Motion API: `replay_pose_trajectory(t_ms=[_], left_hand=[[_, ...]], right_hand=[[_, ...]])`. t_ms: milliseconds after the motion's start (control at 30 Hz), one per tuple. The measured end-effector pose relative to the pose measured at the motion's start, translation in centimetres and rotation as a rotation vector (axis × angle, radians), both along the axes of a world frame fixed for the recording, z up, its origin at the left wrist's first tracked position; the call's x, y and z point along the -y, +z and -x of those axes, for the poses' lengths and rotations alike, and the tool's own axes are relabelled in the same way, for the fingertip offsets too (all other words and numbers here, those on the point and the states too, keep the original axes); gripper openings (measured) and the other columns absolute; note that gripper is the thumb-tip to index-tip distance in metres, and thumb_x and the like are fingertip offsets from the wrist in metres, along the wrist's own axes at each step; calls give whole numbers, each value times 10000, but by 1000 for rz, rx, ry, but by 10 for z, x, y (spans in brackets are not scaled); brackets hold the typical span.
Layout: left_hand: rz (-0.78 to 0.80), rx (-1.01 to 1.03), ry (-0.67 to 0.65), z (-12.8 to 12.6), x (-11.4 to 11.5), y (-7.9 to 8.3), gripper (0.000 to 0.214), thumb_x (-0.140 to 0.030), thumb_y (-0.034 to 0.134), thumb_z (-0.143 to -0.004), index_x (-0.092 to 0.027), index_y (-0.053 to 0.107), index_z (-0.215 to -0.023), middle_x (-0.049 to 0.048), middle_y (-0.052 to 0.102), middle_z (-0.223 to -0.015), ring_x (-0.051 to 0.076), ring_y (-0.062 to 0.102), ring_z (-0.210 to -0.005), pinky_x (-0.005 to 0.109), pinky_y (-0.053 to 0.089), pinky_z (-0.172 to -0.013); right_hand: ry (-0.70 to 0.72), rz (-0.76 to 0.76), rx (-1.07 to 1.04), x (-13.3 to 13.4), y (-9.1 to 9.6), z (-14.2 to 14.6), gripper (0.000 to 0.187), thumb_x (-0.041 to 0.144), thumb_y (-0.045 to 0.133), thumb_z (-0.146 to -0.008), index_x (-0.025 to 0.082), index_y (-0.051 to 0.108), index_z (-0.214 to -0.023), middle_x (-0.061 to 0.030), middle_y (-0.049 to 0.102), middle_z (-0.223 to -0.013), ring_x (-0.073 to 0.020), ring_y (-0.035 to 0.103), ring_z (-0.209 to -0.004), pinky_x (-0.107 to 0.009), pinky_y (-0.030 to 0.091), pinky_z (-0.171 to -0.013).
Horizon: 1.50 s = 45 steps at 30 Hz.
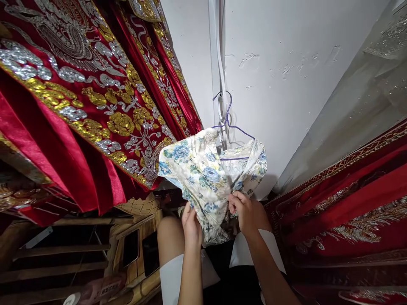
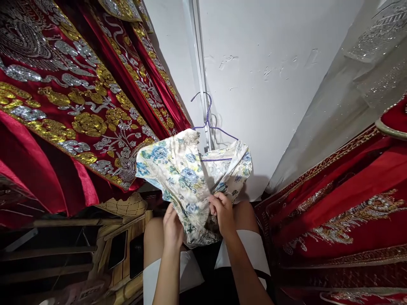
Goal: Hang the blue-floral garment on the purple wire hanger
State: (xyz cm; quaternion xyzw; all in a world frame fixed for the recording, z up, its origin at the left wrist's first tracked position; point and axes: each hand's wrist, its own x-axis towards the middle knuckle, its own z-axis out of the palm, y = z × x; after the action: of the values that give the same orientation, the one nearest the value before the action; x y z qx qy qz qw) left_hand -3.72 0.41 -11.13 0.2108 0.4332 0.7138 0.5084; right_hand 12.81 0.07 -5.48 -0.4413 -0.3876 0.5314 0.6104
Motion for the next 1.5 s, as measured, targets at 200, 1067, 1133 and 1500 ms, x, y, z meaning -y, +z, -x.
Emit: replay_pose_trajectory(t_ms=[200,1067,1133,1500], left_hand=[[-119,-605,375,-12,11,-11,248,-373,674,-875,-208,677,-1060,63,652,-1078,206,622,-1023,322,487,-908],[-242,-657,-416,-129,1,-28,269,-329,657,-873,-215,543,-658,19,516,-729,167,481,-648,279,391,-613],[-318,-677,-383,-119,-6,-5,188,-313,676,-872,-207,617,-729,36,582,-777,184,537,-719,288,430,-688],[-969,-1279,-106,-55,-101,207,175,-293,556,-1010,-188,691,-1045,48,656,-931,175,607,-832,305,484,-781]], right_hand=[[13,73,-117,9,2,-11,334,495,677,-839,242,532,-675,71,337,-484,-116,263,-454,-296,251,-481],[-75,-289,63,-104,149,-33,439,599,737,-798,183,638,-696,41,504,-447,-65,331,-373,-216,220,-377],[-57,-319,95,-95,142,-32,420,590,710,-834,190,641,-726,40,514,-470,-74,361,-396,-217,260,-396],[-9,-437,227,-80,139,-34,323,450,626,-896,201,638,-692,32,477,-495,-103,399,-464,-245,295,-478]])
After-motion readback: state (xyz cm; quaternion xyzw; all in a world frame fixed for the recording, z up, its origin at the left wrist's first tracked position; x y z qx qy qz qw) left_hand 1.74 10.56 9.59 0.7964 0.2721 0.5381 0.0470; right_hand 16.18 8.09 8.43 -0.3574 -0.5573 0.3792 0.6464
